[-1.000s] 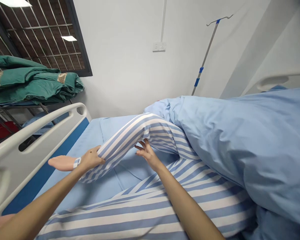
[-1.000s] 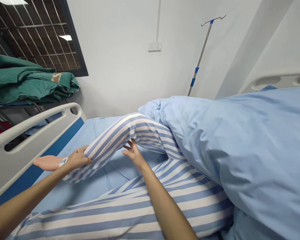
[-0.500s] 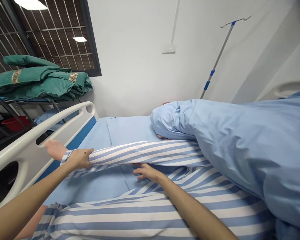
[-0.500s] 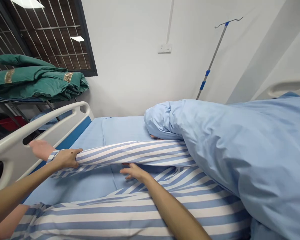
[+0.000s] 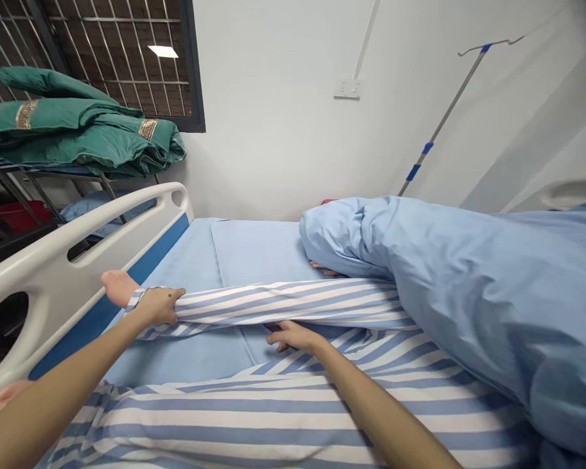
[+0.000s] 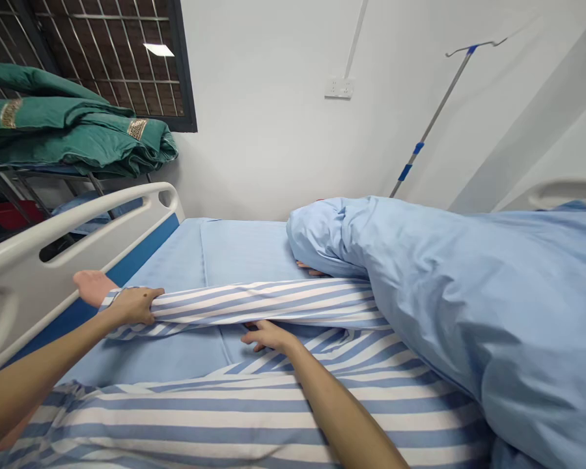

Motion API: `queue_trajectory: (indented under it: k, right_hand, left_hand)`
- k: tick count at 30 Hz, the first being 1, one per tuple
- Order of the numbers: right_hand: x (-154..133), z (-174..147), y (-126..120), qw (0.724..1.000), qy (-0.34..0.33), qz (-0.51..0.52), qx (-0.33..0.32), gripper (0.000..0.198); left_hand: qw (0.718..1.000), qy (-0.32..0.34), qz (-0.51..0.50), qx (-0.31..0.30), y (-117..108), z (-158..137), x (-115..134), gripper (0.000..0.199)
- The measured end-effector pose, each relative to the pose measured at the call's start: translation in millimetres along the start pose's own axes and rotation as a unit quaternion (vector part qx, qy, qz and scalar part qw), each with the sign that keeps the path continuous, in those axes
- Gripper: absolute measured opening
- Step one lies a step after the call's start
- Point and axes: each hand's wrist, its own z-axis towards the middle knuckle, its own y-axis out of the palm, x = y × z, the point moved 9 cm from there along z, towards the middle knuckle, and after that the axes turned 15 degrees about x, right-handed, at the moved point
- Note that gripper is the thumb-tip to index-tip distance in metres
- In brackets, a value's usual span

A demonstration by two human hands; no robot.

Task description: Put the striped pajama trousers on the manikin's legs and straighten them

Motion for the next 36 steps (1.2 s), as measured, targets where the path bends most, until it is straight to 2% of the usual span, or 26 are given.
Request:
queue_trajectory:
  k: [5, 12, 15, 19, 22, 24, 26, 30, 33, 36]
  right_hand:
    - [1, -1, -1, 0.998, 0.011, -0.056, -0.01, 0.053]
    - [10, 2, -2, 0.998, 0.017, -0.057, 0.028, 0.043]
    - [12, 4, 2, 0.996, 0.009, -0.084, 0.038, 0.045]
    - [8, 1, 11, 0.987, 0.0, -0.152, 0.054, 0.046]
    - [-2, -12, 18, 0.976, -0.046, -0.2, 0.077, 0.045]
    - [-11, -28, 20, 0.96, -0.099, -0.235, 0.12, 0.046]
    - [-21, -51, 23, 0.934, -0.15, -0.277, 0.17, 0.045]
    - [-37, -102, 38, 0.886, -0.214, -0.345, 0.222, 0.036]
    - [-53, -135, 46, 0.857, -0.246, -0.366, 0.266, 0.032]
    - [-63, -164, 52, 0.826, -0.278, -0.375, 0.317, 0.027]
  left_hand:
    - [0.999, 0.033, -0.013, 0.013, 20, 4, 4, 0.063]
    - [0.998, 0.049, -0.04, 0.016, 22, 1, 0, 0.064]
    - [0.994, 0.041, -0.076, 0.06, 11, -6, 10, 0.064]
    - [0.971, 0.021, -0.191, 0.146, -21, -31, 39, 0.071]
    - [0.935, 0.054, -0.327, 0.131, -37, -69, 69, 0.065]
    - [0.908, 0.075, -0.403, 0.089, -39, -103, 84, 0.067]
    - [0.899, 0.081, -0.426, 0.057, -32, -135, 89, 0.072]
    - [0.939, 0.077, -0.335, 0.023, 2, -179, 79, 0.079]
    - [0.964, 0.089, -0.249, 0.04, 16, -189, 72, 0.07]
    - [0.972, 0.093, -0.21, 0.05, 19, -190, 70, 0.067]
